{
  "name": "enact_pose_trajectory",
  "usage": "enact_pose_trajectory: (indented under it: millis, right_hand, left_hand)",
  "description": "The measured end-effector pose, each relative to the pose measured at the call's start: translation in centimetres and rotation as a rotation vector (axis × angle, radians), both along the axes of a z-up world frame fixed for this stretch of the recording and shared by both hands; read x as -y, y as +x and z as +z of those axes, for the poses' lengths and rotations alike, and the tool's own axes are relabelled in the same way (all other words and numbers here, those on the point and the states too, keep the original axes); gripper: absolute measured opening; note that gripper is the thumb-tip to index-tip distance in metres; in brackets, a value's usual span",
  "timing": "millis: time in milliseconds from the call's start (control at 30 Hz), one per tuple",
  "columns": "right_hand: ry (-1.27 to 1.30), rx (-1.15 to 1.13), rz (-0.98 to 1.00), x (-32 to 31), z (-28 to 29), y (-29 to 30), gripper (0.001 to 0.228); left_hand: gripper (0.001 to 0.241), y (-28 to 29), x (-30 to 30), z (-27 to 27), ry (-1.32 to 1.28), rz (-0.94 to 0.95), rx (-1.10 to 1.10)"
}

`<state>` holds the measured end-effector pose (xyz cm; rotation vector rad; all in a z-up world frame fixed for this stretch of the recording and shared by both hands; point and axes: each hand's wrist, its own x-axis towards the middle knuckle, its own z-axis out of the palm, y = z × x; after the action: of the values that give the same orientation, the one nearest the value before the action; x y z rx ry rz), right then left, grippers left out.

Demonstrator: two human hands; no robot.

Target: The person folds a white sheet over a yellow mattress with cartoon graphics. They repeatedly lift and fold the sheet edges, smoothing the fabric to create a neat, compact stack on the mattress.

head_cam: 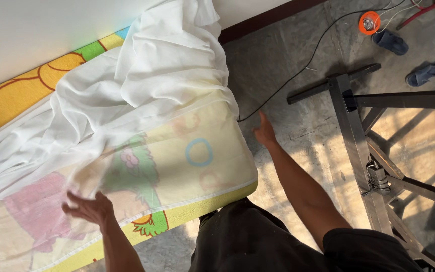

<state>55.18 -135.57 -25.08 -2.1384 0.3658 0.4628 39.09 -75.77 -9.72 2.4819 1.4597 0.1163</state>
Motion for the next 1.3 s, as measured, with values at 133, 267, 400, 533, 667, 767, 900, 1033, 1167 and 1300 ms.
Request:
enact_pose_trajectory:
  millis: [133, 267, 400, 533, 667, 767, 900, 1033, 1167, 1300]
  right_hand:
    - [-0.067, 0.237, 0.209, -3.4, 1.0, 8.5, 0.082]
    - [-0.069, 0.172, 0.508, -6.4, 3.0, 14.3, 0.026]
    - [0.023, 0.139, 0.325, -6.8, 5.8, 16.6, 0.013]
    - [-0.078, 0.359, 0.362, -5.9, 8.6, 19.6, 0.012]
    - [-0.159, 0.434, 0.378, -6.2, 9.5, 22.0, 0.015]
    - [-0.153, 0.431, 0.353, -6.2, 7.9, 22.2, 0.014]
    - [0.045, 0.384, 0.179, -3.3, 4.2, 17.6, 0.044]
    - [0.013, -0.118, -0.121, 0.6, 0.3, 6.3, 0.034]
    - [0.299, -0.917, -0.238, -0.1, -1.0, -5.9, 0.069]
    - [0.704, -0.904, -0.546, -2.1, -0.6, -9.9, 0.073]
  left_hand:
    - [0.11, 8.2, -2.2, 0.2, 0.317, -0.665, 0.094]
    - [0.057, 14.4, -3.0, -1.0, 0.039, -0.615, 0.061]
    - [0.021, 16.9, -5.8, -1.1, -0.028, -0.561, 0.202]
    - [0.018, 19.3, -9.0, -0.4, 0.126, -0.598, 0.335]
    - [0.016, 22.0, -10.6, 0.9, 0.126, -0.593, 0.356]
    - [0.028, 22.7, -9.7, 0.9, 0.072, -0.571, 0.331]
    - [0.061, 17.6, -6.0, 0.9, 0.112, -0.708, 0.405]
    - [0.062, 7.4, -0.7, 0.4, 0.031, -0.518, 0.274]
    - [0.055, -1.6, 1.5, 0.7, -0.165, 0.255, 0.142]
    - [0.066, -3.8, 0.4, 0.2, -0.567, 0.799, 0.359]
